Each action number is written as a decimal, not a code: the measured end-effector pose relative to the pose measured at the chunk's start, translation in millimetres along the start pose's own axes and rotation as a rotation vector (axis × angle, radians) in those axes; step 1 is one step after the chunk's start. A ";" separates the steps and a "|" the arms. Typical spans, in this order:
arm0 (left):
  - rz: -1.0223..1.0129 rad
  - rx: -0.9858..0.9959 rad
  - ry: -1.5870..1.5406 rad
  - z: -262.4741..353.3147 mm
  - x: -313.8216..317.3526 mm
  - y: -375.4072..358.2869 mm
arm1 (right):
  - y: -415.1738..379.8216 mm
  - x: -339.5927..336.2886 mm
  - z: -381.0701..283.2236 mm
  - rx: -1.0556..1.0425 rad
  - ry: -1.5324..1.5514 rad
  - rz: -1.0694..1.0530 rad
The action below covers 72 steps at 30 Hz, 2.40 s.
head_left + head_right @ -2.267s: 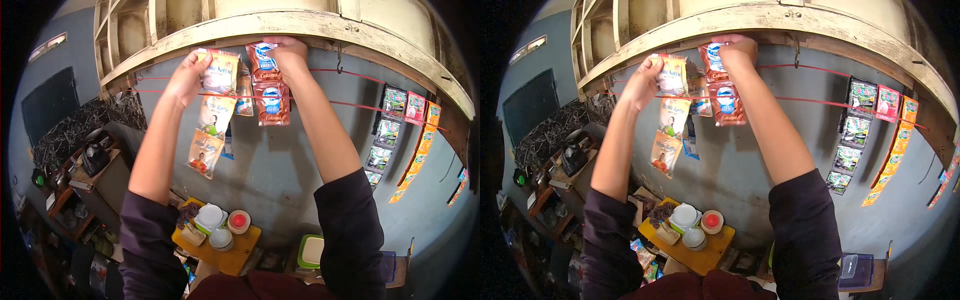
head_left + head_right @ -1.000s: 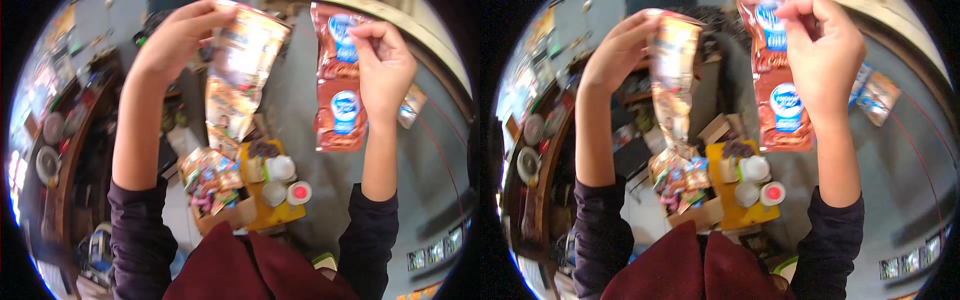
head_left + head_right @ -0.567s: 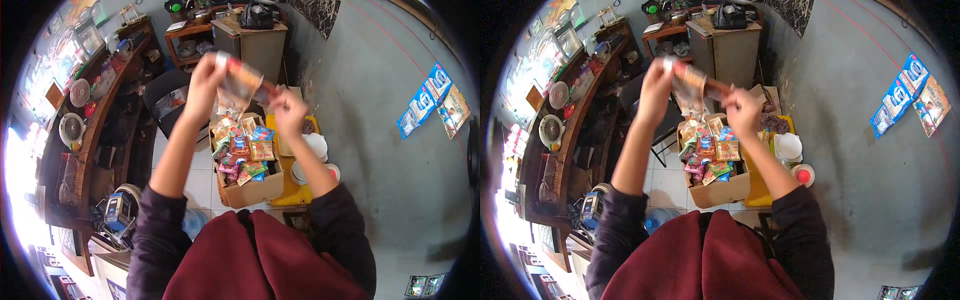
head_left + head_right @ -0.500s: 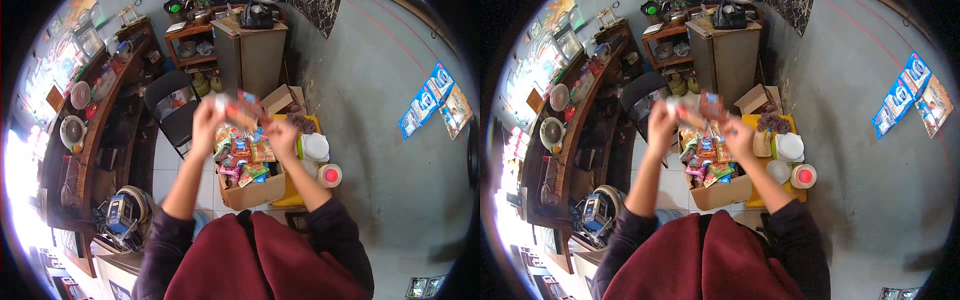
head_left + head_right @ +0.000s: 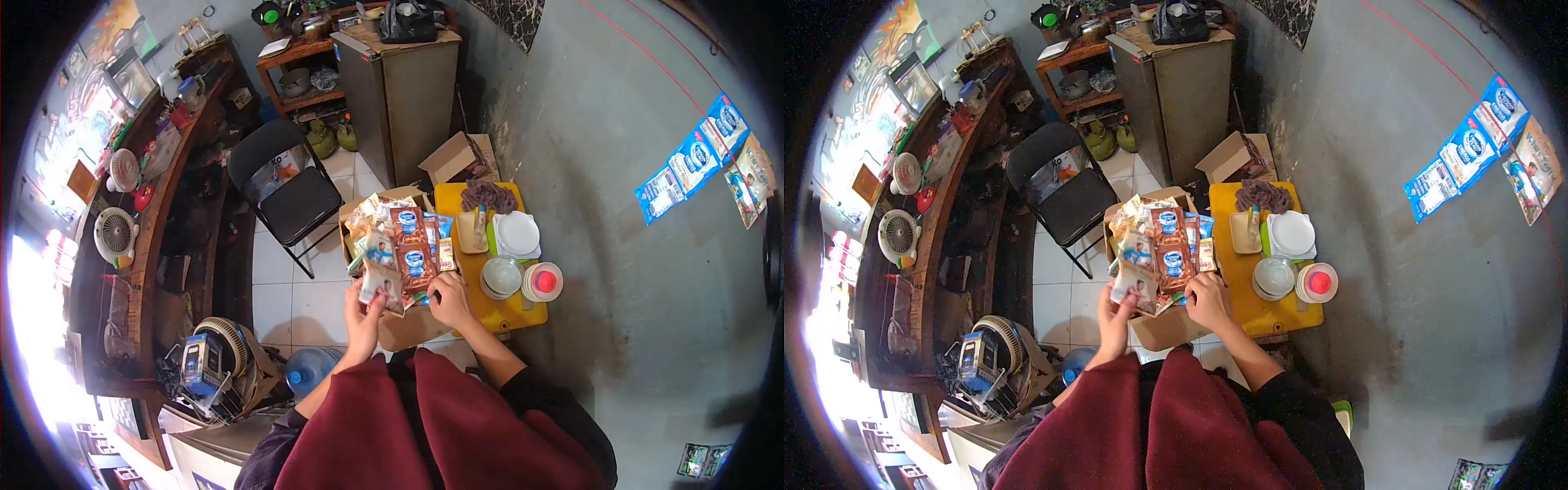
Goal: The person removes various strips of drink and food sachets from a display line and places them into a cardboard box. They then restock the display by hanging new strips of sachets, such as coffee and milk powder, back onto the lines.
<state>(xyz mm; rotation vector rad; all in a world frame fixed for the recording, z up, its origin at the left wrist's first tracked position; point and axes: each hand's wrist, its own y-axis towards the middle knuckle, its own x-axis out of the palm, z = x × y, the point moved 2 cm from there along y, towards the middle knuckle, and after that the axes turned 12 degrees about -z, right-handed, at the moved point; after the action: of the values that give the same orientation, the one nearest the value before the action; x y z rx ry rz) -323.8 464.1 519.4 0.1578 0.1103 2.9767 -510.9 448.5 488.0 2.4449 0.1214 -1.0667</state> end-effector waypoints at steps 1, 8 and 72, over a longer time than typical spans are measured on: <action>0.005 -0.055 -0.284 17.0 1.8 6.7 | -1.6 2.1 2.3 0.023 0.022 -0.024; -0.151 0.080 -0.384 88.4 3.3 82.0 | -3.9 9.1 12.0 0.106 0.117 -0.053; -0.116 -0.277 -0.193 -111.9 -30.9 52.7 | 93.5 35.7 14.3 0.258 0.041 -0.154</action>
<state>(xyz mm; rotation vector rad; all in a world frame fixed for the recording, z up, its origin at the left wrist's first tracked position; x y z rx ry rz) -313.9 399.9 409.7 0.3867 -0.3035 2.8050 -471.5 355.4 489.8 2.7260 0.1999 -1.1613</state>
